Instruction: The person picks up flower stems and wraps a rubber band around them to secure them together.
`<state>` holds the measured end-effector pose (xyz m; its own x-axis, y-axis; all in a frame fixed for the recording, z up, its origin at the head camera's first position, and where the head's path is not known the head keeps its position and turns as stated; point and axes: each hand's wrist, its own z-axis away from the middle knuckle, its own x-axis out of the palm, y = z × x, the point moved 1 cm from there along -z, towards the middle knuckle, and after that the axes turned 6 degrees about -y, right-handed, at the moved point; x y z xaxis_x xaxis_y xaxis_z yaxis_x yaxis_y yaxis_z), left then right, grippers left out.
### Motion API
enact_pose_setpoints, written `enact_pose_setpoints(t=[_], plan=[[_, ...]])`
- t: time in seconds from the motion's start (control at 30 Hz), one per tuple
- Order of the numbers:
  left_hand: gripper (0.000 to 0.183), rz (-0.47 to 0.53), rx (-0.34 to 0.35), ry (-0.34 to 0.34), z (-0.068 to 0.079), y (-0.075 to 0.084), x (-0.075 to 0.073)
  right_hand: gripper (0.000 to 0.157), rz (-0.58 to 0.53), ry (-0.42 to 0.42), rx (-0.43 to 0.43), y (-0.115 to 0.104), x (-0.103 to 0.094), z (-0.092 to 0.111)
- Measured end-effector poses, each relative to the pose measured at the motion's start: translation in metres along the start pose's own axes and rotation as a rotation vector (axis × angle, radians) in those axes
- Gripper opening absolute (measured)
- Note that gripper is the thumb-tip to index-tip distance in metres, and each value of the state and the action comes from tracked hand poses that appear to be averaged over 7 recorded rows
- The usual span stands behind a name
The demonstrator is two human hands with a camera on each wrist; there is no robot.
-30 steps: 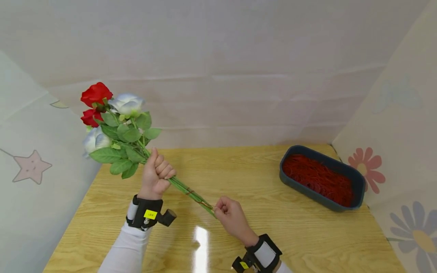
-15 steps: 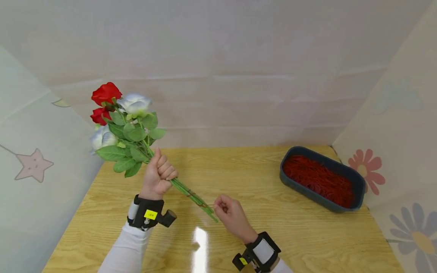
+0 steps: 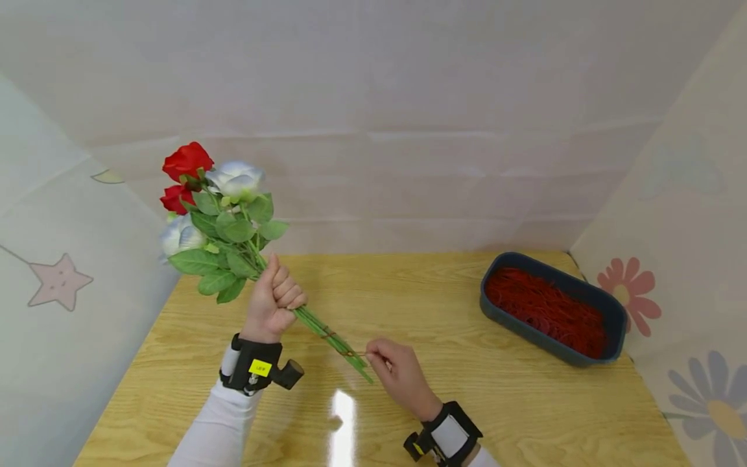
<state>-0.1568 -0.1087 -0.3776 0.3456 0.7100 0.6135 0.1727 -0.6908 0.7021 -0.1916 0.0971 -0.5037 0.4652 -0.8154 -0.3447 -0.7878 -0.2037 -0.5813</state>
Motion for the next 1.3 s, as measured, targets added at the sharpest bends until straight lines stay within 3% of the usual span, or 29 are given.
enact_pose_setpoints(t=[0.13, 0.33, 0.87, 1.3], plan=[[0.051, -0.002, 0.011, -0.006, 0.0, 0.001, 0.0, 0.024, 0.079, 0.034, -0.1, 0.009, 0.002, 0.001], [0.051, -0.027, 0.008, -0.021, 0.0, 0.001, 0.003, 0.012, 0.101, 0.041, -0.191, 0.01, 0.0, -0.01], [0.05, -0.059, 0.019, -0.066, -0.001, 0.001, 0.0, 0.025, 0.183, -0.049, -0.281, 0.013, -0.004, -0.042], [0.05, -0.109, 0.009, -0.024, 0.0, 0.0, -0.01, 0.031, 0.201, -0.054, -0.31, 0.01, -0.008, -0.059]])
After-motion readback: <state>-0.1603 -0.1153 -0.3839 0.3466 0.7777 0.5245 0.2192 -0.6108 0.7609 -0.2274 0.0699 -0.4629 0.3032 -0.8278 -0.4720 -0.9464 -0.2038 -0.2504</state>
